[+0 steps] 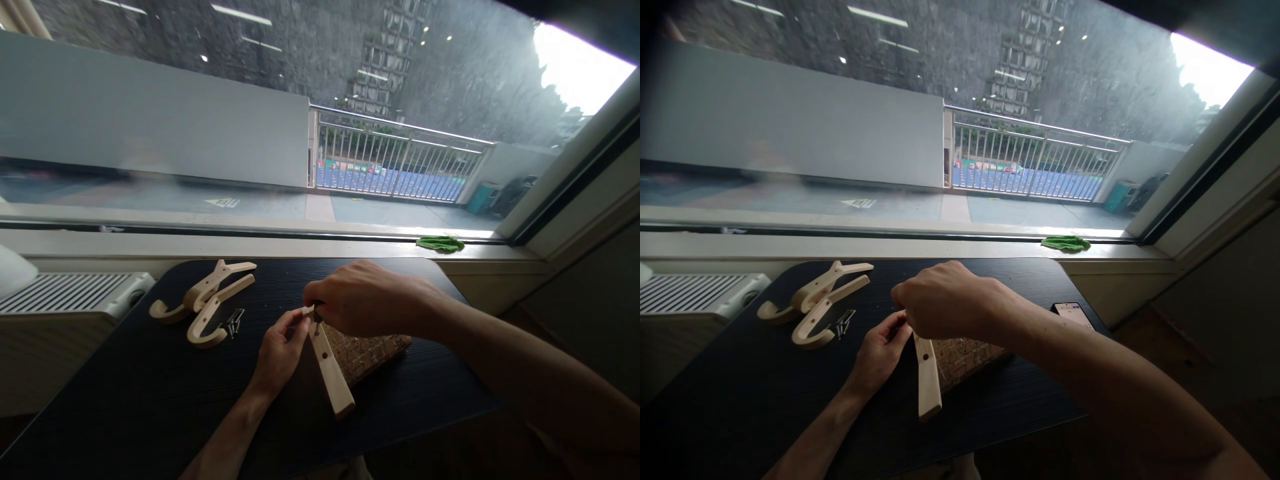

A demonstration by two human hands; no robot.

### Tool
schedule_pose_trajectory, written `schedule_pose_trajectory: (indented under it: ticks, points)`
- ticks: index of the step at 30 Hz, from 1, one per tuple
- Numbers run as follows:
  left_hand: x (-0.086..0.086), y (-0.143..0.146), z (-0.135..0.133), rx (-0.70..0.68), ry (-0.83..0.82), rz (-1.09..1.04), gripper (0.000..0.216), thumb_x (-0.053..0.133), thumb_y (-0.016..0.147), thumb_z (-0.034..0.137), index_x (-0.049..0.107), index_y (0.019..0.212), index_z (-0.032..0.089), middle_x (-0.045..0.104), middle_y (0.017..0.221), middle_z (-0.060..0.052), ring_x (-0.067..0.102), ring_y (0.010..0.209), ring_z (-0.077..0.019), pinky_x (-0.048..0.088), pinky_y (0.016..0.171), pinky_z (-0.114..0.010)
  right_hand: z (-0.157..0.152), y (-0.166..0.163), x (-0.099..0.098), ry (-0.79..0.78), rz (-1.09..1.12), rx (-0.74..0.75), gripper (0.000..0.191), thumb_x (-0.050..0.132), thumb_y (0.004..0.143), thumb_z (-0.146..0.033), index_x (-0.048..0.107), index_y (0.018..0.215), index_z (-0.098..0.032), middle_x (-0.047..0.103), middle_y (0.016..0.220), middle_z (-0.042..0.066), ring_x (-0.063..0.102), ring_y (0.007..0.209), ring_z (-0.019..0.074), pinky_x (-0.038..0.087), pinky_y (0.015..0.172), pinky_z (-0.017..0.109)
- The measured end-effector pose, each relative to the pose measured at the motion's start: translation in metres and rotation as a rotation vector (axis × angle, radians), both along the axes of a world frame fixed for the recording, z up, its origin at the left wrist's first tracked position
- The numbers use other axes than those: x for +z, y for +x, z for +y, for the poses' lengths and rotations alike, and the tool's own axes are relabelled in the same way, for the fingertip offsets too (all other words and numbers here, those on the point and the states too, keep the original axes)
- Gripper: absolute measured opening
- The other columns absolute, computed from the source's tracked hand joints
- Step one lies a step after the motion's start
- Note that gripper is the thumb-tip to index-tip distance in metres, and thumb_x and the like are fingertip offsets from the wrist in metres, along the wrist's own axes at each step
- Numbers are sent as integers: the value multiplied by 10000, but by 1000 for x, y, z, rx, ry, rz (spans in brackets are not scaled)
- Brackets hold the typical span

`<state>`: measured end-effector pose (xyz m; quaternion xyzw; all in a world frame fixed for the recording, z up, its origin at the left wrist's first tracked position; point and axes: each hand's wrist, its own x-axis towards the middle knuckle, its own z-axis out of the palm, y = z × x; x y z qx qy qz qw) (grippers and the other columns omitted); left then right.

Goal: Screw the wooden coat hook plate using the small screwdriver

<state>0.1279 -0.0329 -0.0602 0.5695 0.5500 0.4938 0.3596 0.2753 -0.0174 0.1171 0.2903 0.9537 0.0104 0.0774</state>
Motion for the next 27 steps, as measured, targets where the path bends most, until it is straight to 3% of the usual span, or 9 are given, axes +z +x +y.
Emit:
schedule_pose_trajectory:
  ticks: [9,27]
  points:
    - [-3,1,1,11,3,5,298,493,743,367,601,962,197,649,840,-8,592,752,-161,458,668,-238,6,5,2,-22,7,71,239,344,849,-247,554,938,-174,603,741,51,536,645,137,281,526,245]
    - [-4,1,1,4,9,7,276,494,752,360,603,952,204,648,832,-3,583,734,-149,450,650,-228,7,-6,2,87,41,-24,316,356,845,-333,592,749,-146,613,704,65,541,636,143,299,540,238]
